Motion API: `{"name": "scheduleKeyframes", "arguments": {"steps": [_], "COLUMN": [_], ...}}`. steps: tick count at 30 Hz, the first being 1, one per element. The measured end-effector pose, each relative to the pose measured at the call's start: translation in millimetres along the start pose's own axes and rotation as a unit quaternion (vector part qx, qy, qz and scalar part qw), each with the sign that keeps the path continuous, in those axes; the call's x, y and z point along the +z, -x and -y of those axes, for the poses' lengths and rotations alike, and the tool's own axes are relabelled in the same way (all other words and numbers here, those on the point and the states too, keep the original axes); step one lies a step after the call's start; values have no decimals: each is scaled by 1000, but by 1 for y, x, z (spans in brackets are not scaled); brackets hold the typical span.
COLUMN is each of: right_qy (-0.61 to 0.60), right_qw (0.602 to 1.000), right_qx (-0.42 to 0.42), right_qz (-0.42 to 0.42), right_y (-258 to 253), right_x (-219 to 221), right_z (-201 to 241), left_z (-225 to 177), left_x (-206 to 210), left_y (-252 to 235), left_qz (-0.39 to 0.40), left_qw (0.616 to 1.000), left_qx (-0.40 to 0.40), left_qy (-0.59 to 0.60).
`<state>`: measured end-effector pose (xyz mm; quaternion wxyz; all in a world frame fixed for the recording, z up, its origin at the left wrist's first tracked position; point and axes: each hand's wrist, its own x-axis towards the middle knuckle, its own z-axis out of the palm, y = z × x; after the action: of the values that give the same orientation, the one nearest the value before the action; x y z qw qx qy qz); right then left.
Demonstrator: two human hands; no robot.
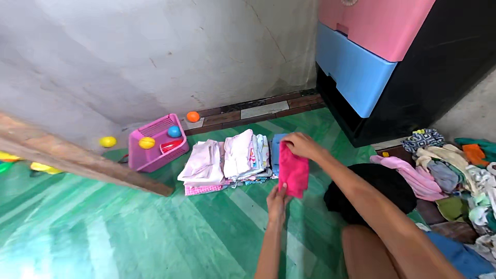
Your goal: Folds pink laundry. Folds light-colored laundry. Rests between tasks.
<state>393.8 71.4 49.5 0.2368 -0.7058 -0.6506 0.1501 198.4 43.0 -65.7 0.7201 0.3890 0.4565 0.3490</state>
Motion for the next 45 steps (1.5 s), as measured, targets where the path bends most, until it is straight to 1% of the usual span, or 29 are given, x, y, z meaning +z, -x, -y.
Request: {"name": "scheduleKeyframes", "arguments": {"steps": [1,3,4,6,8,10,13,15,17,19,20,22,23,25,27,29,33,35,37,40,43,45], "right_qy": [10,23,26,21,0,-50,-115,-126,-101,-69,-61,-50,-52,-52,-49,-40,-44,-38,-31,-25,-30,-27], "right_qw": [999,998,997,994,992,989,973,955,934,909,895,858,837,803,788,784,779,774,769,753,737,738], "right_qx": [-8,8,21,34,45,78,146,205,256,303,329,374,397,433,460,461,457,452,458,491,553,576], "right_qz": [-34,-65,-73,-99,-120,-114,-135,-175,-228,-276,-295,-349,-372,-406,-406,-413,-428,-441,-444,-437,-387,-351], "right_y": [-19,-42,-45,-38,-12,23,86,134,183,228,249,284,298,322,342,360,386,393,396,393,390,388], "right_x": [-5,-14,-17,-10,6,19,40,47,46,38,33,25,20,12,3,-2,-14,-19,-25,-38,-50,-55], "right_z": [-1,2,2,-7,-27,-52,-95,-123,-150,-176,-188,-210,-218,-230,-235,-241,-247,-249,-252,-256,-256,-258], "left_z": [-9,-21,-21,-15,-9,-6,-4,1,11,26,37,68,83,108,128,139,140,142,146,146,145,147], "left_x": [12,29,34,37,36,33,25,18,7,1,2,10,19,46,74,94,110,113,116,120,120,116], "left_y": [-15,-45,-60,-83,-92,-93,-85,-72,-51,-20,-4,21,31,50,60,63,58,57,56,56,58,54], "left_qz": [-5,-20,-31,-48,-57,-61,-49,-31,-5,23,50,139,189,276,321,319,312,313,304,288,287,289], "left_qw": [1000,999,999,999,998,998,999,999,998,990,982,951,929,881,831,802,768,755,749,758,769,778], "left_qx": [7,8,2,-15,-21,-20,-18,-7,18,33,37,66,82,86,86,64,-44,-76,-92,-102,-87,-92], "left_qy": [13,27,25,5,-13,-19,-17,-27,-64,-137,-181,-268,-306,-374,-445,-502,-558,-572,-581,-577,-565,-550]}}
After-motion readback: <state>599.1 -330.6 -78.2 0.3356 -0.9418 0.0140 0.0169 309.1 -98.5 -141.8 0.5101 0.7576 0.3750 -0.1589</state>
